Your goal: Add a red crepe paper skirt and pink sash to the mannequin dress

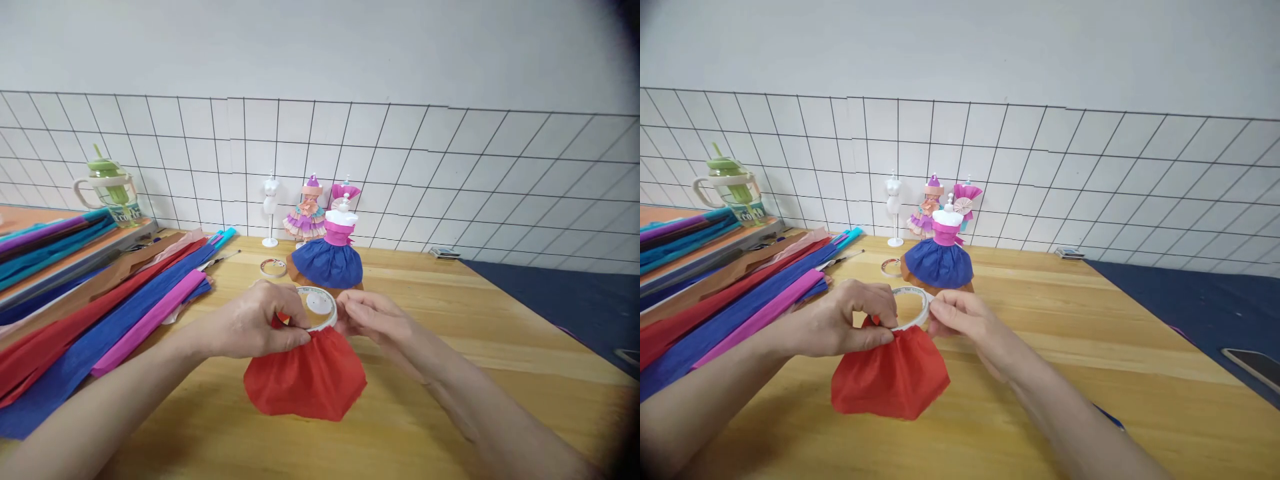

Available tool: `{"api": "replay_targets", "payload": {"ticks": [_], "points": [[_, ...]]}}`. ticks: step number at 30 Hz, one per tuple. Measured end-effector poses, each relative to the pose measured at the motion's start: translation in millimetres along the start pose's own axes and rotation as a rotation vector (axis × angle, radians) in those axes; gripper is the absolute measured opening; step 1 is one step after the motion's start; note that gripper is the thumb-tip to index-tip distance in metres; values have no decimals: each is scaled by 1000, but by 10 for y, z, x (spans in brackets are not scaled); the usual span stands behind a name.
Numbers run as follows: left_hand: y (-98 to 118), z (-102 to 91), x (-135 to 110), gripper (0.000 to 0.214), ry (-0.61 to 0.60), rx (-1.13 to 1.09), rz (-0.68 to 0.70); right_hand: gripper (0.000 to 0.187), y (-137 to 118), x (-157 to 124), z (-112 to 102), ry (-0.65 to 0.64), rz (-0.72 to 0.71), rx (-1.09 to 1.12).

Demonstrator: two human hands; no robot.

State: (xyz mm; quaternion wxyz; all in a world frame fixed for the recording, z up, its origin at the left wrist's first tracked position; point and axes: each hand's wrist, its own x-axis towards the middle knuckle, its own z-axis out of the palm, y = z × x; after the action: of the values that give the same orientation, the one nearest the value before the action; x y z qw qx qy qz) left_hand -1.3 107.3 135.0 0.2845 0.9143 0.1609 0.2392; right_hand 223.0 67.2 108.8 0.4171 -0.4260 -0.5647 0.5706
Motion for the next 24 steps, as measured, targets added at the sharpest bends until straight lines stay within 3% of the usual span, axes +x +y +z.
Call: {"api": "replay_targets", "payload": {"ticks": [4, 6, 8, 9, 11, 14, 16, 20, 24], "points": [[-31, 116, 29, 19, -60, 94, 92, 42, 149, 74, 93, 42, 208, 223], [-37, 133, 37, 17, -78, 86, 175, 36, 193, 99, 105, 19, 233, 299], [-54, 78, 29, 18, -32, 7, 215, 30, 193, 112, 74, -25, 211, 320], [-67, 24, 17, 29, 32, -47, 208, 29, 180, 115, 47, -47, 207, 320], [-102, -109, -14, 51, 217, -161, 109, 29, 145, 117, -15, -76, 201, 321], [-168, -263, -51, 50, 368, -319, -191, 30, 98, 116, -95, -83, 186, 328], [-219, -276, -52, 44, 332, -440, -332, 30, 81, 116, -129, -77, 175, 302], [-328, -141, -7, 41, 155, -681, -349, 31, 71, 117, -173, -47, 161, 222], [-418, -28, 33, 38, 166, -700, -419, 34, 62, 124, -209, -35, 170, 177]]}}
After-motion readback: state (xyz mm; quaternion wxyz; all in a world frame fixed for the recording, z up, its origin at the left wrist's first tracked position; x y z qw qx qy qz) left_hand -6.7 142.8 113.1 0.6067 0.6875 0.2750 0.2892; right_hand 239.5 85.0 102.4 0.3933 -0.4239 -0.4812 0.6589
